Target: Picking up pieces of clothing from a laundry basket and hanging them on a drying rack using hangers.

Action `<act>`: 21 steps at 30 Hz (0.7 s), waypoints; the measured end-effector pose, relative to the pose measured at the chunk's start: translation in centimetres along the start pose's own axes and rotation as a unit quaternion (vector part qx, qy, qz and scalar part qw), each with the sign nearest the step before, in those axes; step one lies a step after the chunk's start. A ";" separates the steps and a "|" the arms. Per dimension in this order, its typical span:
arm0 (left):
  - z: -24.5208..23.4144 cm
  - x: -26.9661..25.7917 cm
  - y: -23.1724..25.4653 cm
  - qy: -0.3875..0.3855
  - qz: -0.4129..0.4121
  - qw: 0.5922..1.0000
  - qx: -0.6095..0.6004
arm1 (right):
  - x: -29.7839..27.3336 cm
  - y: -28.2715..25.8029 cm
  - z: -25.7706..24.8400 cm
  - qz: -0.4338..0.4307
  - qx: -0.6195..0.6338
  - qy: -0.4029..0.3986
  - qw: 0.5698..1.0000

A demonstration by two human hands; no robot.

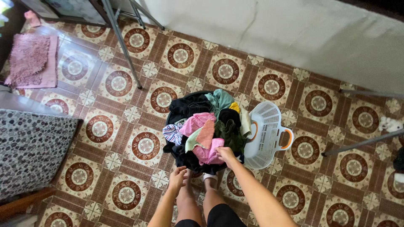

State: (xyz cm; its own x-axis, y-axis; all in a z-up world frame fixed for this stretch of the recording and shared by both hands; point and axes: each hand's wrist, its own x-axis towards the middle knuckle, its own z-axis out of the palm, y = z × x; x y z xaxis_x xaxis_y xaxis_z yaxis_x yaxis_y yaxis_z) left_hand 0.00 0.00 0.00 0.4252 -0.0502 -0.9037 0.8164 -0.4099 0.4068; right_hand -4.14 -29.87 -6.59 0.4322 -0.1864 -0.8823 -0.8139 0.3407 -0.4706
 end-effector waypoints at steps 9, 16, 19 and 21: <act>1.3 1.6 3.1 -0.040 0.173 0.984 -0.002 | -14.9 -8.9 0.4 -0.133 0.098 -0.101 0.981; 4.0 -7.5 14.2 -0.018 0.442 0.887 0.134 | -25.5 -16.5 0.5 -0.219 0.108 -0.109 0.964; 5.0 -12.5 19.8 0.029 0.567 0.791 0.227 | -30.5 -20.8 0.6 -0.283 0.103 -0.115 0.947; 5.6 -15.1 22.6 0.003 0.559 0.796 0.231 | -34.7 -24.1 1.1 -0.317 0.062 -0.077 0.943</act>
State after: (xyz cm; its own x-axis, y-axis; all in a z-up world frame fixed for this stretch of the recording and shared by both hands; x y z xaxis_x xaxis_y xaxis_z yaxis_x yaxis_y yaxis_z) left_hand 9.81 -13.62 22.06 0.7881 -0.6155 -0.0094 -0.3049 -0.4035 0.8627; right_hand 0.94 -30.57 35.40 0.8758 -0.2561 -0.4090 -0.3251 0.3132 -0.8923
